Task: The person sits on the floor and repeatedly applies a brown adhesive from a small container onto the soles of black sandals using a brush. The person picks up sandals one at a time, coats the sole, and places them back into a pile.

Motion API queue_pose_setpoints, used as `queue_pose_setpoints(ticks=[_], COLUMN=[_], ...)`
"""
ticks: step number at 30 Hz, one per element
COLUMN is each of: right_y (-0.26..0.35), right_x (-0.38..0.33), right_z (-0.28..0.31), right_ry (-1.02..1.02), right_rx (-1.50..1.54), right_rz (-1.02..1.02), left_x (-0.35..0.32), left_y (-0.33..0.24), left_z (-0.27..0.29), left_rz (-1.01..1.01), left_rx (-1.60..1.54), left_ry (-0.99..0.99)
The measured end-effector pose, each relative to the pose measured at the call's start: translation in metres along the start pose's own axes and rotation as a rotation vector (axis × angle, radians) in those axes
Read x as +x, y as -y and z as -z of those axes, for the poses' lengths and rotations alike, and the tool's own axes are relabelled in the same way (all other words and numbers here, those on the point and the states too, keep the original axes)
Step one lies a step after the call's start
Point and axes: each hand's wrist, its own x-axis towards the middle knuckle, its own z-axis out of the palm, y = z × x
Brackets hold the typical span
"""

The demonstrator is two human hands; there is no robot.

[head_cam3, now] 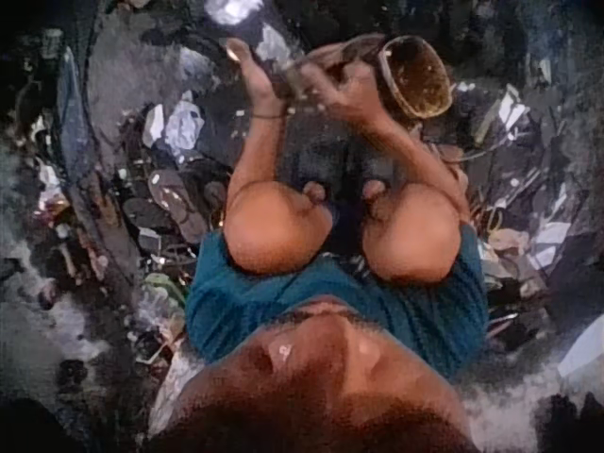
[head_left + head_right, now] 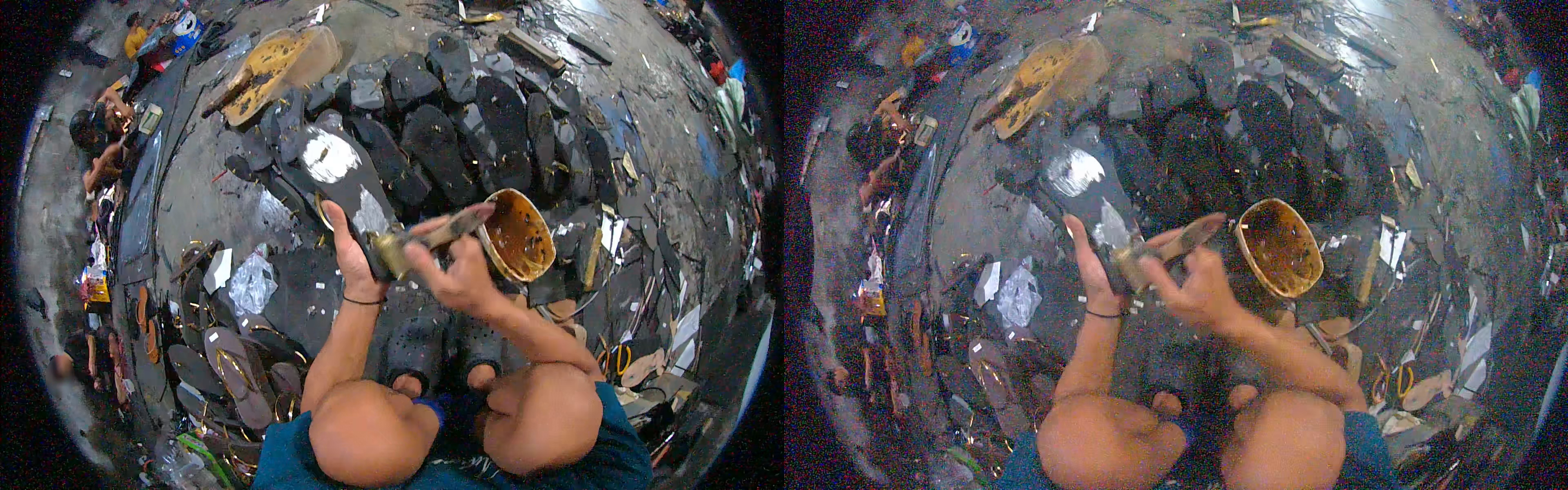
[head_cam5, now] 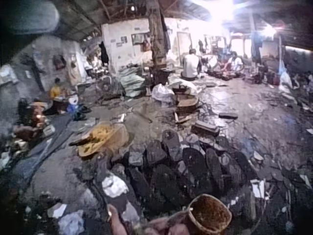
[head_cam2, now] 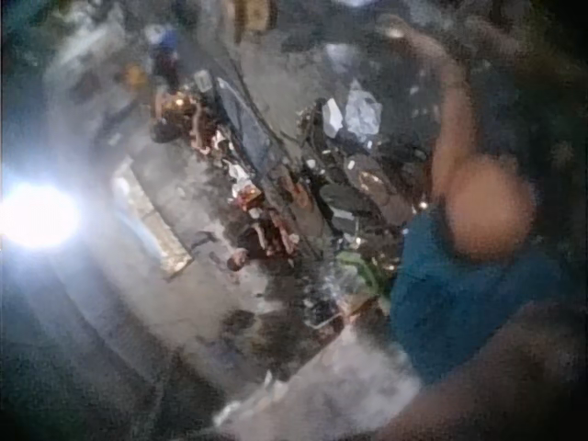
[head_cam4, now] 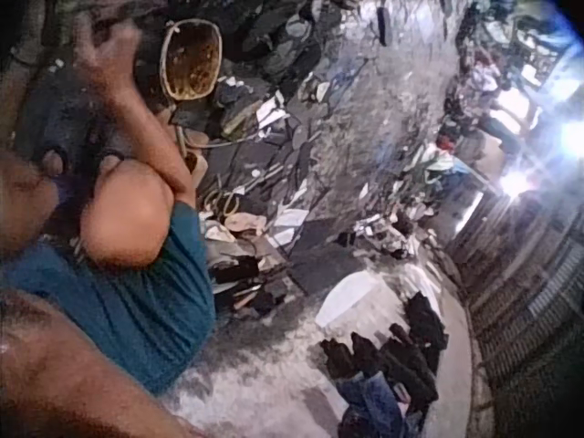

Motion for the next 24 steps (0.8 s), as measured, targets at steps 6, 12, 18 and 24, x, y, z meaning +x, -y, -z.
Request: queue_pose_setpoints(ticks=[6,12,18,24], right_y=[-0.012,-0.01,-0.029,-0.033], right_x=[0.016,0.01,-0.022,-0.021], right_z=[0.009,0.036,0.039,0.023], right_ry=[0.042,0.324,0.531,0.189], right_rx=[0.13,0.196,0.484,0.557], right_rz=[-0.114,-0.457,-0.667,-0.662], left_x=[0.002,-0.012,-0.007,-0.01], left_y=[0.015,-0.003,-0.005,-0.002], left_z=[0.0,-0.022,-0.013,-0.017], left_rz=[-0.132,-0.195,-0.072,-0.045], left_rx=[0.253,0.124,0.078,0.284], left_ry=[-0.051,-0.07,0.073,0.106])
